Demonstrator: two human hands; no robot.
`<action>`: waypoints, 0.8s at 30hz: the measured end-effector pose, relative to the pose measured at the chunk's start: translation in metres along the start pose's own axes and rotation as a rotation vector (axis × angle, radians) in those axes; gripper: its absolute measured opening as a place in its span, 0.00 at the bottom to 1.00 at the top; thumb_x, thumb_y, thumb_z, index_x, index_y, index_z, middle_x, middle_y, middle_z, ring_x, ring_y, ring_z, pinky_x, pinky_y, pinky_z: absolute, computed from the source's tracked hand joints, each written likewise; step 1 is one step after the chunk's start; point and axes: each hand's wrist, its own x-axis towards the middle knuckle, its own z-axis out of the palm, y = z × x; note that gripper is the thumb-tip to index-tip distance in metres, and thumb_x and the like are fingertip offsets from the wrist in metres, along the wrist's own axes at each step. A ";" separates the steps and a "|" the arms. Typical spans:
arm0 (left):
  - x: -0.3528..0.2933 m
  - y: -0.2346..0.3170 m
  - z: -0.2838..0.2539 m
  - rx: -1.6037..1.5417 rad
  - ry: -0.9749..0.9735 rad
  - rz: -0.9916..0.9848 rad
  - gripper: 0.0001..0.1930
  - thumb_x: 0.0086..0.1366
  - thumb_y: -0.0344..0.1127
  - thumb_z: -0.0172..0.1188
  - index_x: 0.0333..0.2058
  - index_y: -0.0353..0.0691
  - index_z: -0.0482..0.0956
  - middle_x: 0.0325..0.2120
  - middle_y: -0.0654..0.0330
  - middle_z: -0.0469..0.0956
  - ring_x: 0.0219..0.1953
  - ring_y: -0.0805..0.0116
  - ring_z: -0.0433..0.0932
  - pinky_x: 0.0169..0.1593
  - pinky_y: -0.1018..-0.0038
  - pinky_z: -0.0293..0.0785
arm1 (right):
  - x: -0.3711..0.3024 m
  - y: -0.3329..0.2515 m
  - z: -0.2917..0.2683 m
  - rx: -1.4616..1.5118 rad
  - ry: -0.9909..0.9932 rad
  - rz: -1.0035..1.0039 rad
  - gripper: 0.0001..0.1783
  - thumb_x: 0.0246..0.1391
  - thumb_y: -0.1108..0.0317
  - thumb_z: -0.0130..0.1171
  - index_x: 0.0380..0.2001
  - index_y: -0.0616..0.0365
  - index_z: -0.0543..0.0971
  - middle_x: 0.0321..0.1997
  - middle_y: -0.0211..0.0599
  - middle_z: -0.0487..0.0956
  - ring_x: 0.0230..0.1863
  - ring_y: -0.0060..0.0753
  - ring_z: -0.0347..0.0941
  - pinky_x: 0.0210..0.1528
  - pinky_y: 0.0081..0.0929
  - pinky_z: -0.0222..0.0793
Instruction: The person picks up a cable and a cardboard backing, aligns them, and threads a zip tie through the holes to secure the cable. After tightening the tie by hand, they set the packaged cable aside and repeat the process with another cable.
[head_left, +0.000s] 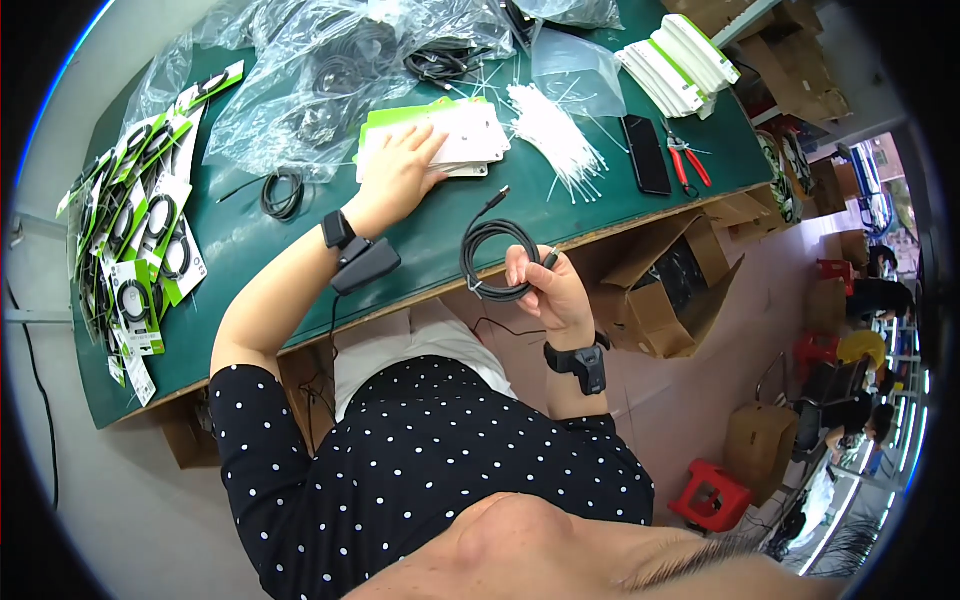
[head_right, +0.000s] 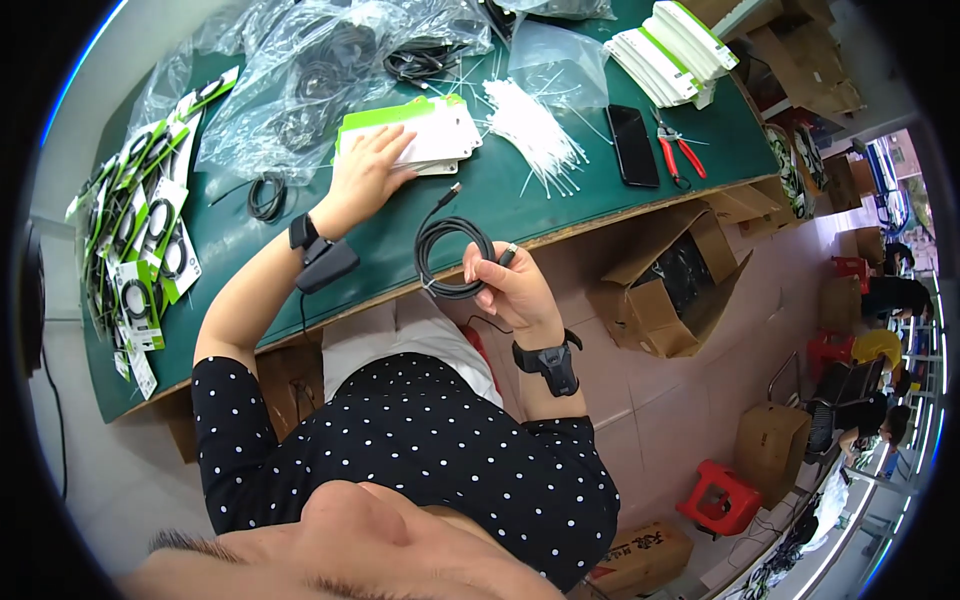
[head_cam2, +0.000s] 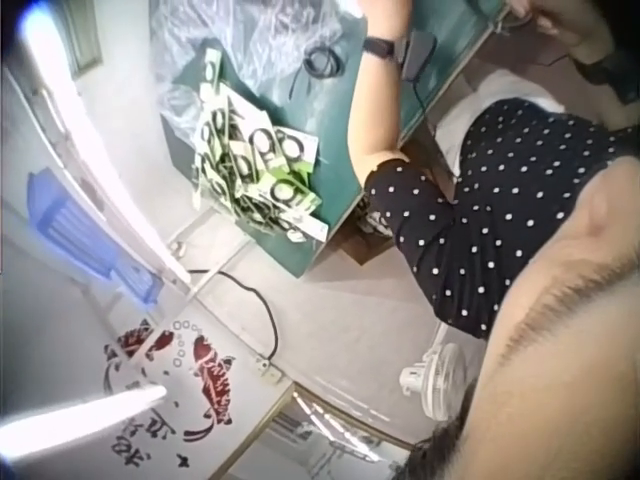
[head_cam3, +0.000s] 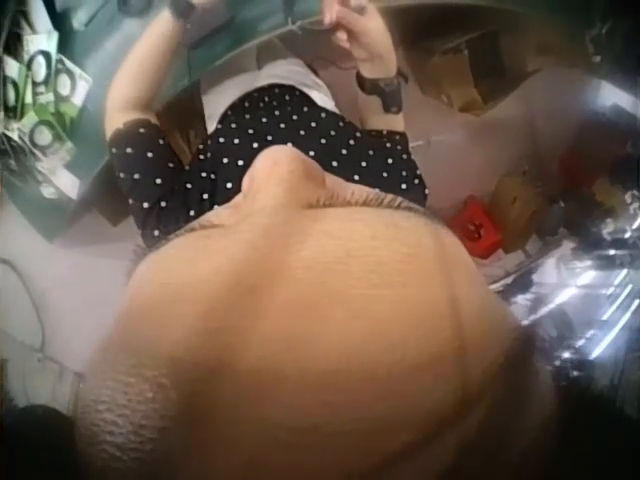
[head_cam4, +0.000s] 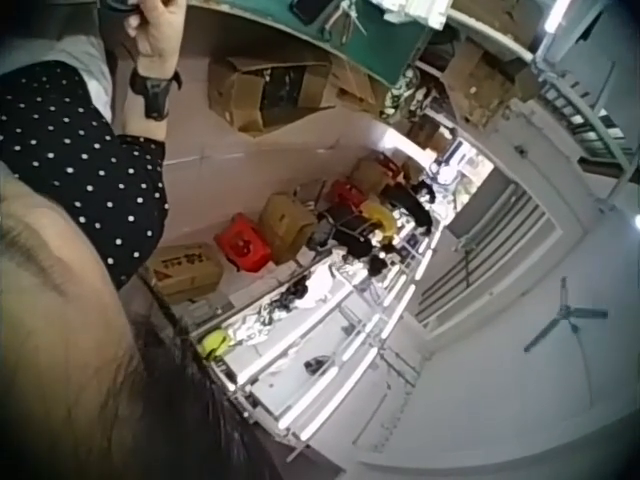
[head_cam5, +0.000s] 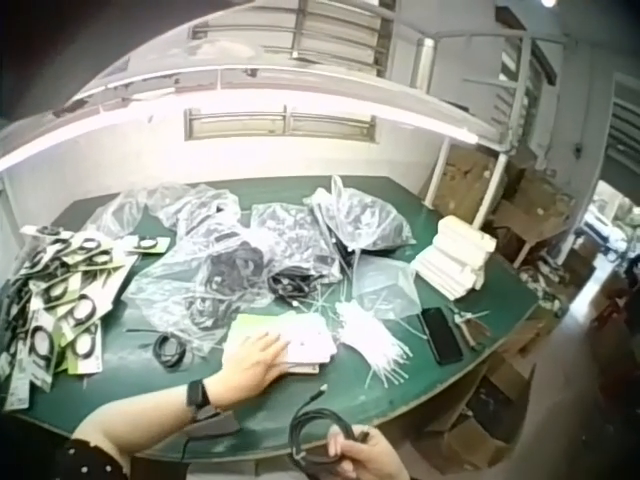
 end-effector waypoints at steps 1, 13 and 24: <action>0.001 0.001 -0.001 0.073 -0.049 0.050 0.24 0.58 0.39 0.63 0.54 0.39 0.73 0.52 0.53 0.74 0.53 0.57 0.73 0.53 0.66 0.71 | -0.002 0.000 -0.004 -0.001 0.012 -0.012 0.12 0.58 0.66 0.60 0.27 0.65 0.75 0.29 0.37 0.70 0.17 0.16 0.65 0.13 0.12 0.58; -0.008 0.003 -0.006 0.145 0.019 0.187 0.18 0.57 0.35 0.61 0.47 0.35 0.76 0.47 0.53 0.77 0.46 0.58 0.78 0.47 0.67 0.74 | 0.003 -0.002 -0.021 -0.002 0.049 -0.041 0.10 0.59 0.66 0.59 0.30 0.63 0.76 0.30 0.32 0.73 0.19 0.16 0.67 0.17 0.14 0.63; -0.060 0.011 -0.108 -0.041 0.160 -0.022 0.12 0.60 0.34 0.60 0.43 0.37 0.79 0.35 0.55 0.82 0.35 0.59 0.81 0.38 0.70 0.76 | -0.001 -0.013 -0.013 -0.018 0.196 -0.233 0.12 0.62 0.64 0.56 0.29 0.63 0.74 0.33 0.35 0.70 0.21 0.15 0.62 0.17 0.09 0.57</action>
